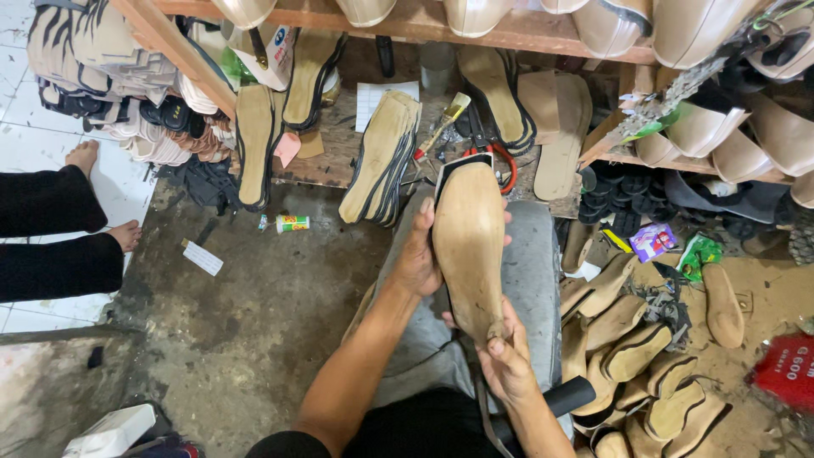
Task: The person repeatedly picks up shoe insoles, aligns them with a black rubber sole, and uses red-handled scissors to trim the excess rubber along the edge. Trimmed insoles are placed in a pile on the floor to the right.
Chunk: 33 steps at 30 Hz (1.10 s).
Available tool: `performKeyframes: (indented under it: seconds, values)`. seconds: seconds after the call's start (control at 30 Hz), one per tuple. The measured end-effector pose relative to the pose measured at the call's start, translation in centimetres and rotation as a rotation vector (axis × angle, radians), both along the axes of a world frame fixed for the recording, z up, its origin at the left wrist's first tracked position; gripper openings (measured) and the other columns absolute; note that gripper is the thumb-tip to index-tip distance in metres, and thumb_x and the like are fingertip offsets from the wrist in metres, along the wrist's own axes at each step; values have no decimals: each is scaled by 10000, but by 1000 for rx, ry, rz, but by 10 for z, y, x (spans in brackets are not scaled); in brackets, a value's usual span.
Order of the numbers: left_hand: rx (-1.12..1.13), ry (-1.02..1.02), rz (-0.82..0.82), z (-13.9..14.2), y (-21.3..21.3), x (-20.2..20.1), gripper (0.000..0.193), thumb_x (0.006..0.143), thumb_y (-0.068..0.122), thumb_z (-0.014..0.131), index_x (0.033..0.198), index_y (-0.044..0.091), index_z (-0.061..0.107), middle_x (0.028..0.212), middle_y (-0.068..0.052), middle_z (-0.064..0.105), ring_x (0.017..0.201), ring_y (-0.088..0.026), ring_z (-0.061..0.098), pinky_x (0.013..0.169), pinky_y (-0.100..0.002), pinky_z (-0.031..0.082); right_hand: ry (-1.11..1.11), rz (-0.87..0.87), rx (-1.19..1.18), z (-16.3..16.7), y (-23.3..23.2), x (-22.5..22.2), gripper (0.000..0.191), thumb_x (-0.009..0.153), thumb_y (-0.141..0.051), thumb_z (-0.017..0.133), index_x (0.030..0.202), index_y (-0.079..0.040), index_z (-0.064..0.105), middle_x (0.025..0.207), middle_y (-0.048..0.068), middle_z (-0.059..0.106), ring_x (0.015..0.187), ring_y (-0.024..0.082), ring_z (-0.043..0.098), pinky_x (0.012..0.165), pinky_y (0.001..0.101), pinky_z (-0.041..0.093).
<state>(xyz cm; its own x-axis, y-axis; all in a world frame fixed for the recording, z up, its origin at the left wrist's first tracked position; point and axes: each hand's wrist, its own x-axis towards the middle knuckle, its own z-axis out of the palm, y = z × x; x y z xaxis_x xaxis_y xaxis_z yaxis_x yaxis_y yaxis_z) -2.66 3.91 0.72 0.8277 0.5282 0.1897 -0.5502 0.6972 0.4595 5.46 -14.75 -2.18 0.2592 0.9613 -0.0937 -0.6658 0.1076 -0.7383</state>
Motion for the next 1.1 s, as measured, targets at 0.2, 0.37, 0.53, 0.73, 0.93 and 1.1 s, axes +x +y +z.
performKeyframes:
  seconds: [0.2,0.37,0.53,0.73,0.93,1.1]
  values:
    - [134,65,132,18,-18,6,924,916,335,799,1610,-11,296,1478,-224,550,1301,-366,605,1047,-516,553,138,63,60,1,4,10,963,841,-394,826,1518,94,343,1379,263,586,1243,436,613,1125,540,442]
    - [396,257,249,27,-8,18,810,881,138,810,1563,82,376,1421,-240,594,1247,-396,615,1072,-505,522,-45,-98,-64,2,6,26,759,906,-271,725,1495,87,409,1411,212,576,1284,345,584,1136,476,438]
    - [1713,709,514,17,8,30,793,698,191,801,1443,302,552,1379,-262,588,1213,-425,613,1020,-525,491,-820,-801,38,10,2,45,397,1039,-17,617,1412,-1,483,1401,106,541,1244,200,568,1198,382,459]
    - [2262,688,570,-10,8,53,487,985,206,531,1446,357,571,1398,-277,566,1160,-419,602,1041,-537,471,-789,-564,-101,2,30,69,472,863,139,494,1305,-24,490,1363,105,540,1346,241,535,1202,390,412]
    - [1873,628,429,-11,7,48,546,914,397,640,1363,92,580,1412,-299,531,1308,-449,508,1091,-525,386,-1415,-354,-317,21,28,79,508,764,190,492,1186,-61,622,1298,159,560,1210,331,598,992,395,534]
    - [1411,524,372,6,24,42,390,1045,244,518,1361,37,617,1506,-223,544,1419,-369,525,1207,-441,395,-1948,-108,-352,39,46,62,771,524,89,660,1267,-115,641,1322,274,494,1141,486,487,960,520,464]
